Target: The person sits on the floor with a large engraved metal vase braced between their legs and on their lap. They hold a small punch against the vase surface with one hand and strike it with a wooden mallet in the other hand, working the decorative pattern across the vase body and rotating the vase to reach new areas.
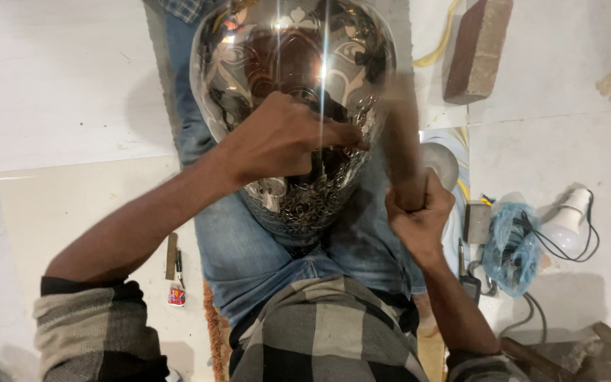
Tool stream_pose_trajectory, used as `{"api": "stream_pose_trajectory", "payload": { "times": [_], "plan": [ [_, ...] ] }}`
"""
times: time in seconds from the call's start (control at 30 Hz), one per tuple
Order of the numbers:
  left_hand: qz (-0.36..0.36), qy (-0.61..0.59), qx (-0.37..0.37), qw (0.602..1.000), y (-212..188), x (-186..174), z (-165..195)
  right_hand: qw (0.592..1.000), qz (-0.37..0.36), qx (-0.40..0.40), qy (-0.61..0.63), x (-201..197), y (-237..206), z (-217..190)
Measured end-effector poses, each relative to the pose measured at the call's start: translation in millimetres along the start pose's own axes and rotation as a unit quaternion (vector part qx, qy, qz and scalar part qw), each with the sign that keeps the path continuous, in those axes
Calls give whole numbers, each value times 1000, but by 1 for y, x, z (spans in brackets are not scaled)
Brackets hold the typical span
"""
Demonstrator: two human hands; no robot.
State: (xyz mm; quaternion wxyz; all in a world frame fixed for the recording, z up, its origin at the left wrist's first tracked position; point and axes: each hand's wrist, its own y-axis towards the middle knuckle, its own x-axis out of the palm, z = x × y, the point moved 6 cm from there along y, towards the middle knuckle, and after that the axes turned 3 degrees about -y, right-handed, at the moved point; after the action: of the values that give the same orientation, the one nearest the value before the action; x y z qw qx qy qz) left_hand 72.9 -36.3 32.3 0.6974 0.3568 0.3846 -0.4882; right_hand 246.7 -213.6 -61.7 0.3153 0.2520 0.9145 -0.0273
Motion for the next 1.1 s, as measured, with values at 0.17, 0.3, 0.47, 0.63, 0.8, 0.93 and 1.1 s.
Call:
{"api": "stream_pose_trajectory", "payload": {
  "times": [0.17,0.3,0.47,0.63,0.8,0.93,1.1],
  "plan": [
    [116,-14,-23,993,-13,0,2,997,-56,-53,-6,-20,28,-29],
    [264,-54,17,963,-25,-6,5,995,-78,-69,4,-40,54,-59],
    [297,-65,-85,949,-35,8,2,982,-153,-104,-39,-38,88,-92],
    [419,-40,-131,897,-56,28,10,924,-227,-204,-232,-38,102,-126],
    [475,-69,-227,847,-64,58,8,815,-314,-194,-447,-33,109,-151],
    [539,-51,-264,798,-66,67,13,863,-277,-280,-316,-34,109,-192],
    [542,-81,-211,809,-64,55,13,831,-255,-211,-447,-34,103,-165]
  ]
}}
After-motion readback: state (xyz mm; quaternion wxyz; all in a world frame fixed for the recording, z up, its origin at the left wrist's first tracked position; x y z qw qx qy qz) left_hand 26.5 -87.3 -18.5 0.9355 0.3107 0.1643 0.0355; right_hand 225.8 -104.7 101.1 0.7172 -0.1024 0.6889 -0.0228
